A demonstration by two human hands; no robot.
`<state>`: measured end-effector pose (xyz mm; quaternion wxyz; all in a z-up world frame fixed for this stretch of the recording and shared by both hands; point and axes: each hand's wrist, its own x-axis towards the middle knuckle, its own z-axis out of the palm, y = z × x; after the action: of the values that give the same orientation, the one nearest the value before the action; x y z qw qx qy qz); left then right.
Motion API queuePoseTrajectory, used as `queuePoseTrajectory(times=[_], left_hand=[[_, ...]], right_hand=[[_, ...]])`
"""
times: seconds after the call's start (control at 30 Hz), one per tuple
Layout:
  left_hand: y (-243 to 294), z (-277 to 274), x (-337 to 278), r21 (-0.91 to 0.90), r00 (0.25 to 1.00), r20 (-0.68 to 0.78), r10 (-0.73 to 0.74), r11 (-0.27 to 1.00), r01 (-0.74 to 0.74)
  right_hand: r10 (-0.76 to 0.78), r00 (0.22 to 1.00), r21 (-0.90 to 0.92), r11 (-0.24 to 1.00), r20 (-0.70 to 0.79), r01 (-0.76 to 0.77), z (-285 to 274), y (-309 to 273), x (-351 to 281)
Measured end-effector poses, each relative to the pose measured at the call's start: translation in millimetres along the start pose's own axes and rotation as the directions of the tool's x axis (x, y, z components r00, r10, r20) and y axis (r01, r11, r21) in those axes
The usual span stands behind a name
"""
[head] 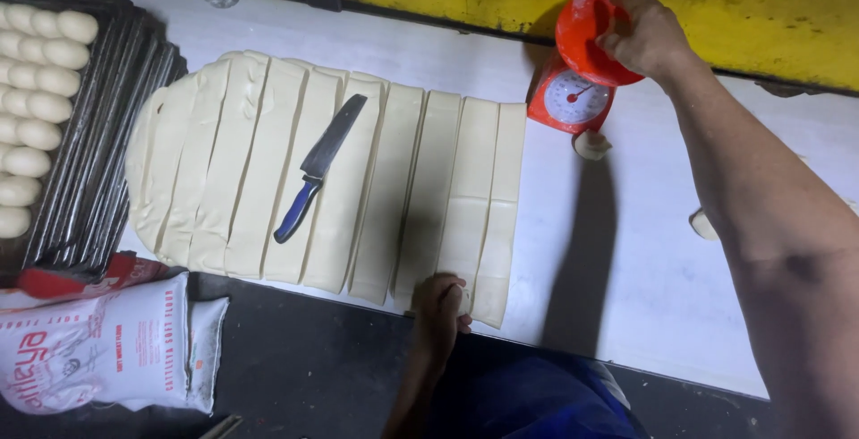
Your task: The person cuts a large sheet of dough into strips using a knife, then rolls each strip into a log and pinches off small pieces. The pieces are placed on a scale and then set aside on the table.
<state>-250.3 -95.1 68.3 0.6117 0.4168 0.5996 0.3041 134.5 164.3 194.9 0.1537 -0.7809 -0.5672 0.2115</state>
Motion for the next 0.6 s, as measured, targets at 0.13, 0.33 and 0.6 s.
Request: queuePoseTrajectory(times=[0.13,0.33,0.6], left_hand=[[17,14,-22,-0.054,0.997,-0.031,-0.069,0.996,0.067],[4,31,-22,-0.090,1.000,-0.027,0.015,0.996,-0.017],[3,31,-8,-0.102,0.992,0.111,0.056,0.994,-0.045]], right_hand=[[0.084,0.995,-0.017,0.996,0.053,-0.083,7,2,8],[-0.243,0.962,-0.107,0.967,-0.126,0.231,43,72,51],[-0.425,0.673,0.046,0.825,-0.606,0.563,35,94,27]])
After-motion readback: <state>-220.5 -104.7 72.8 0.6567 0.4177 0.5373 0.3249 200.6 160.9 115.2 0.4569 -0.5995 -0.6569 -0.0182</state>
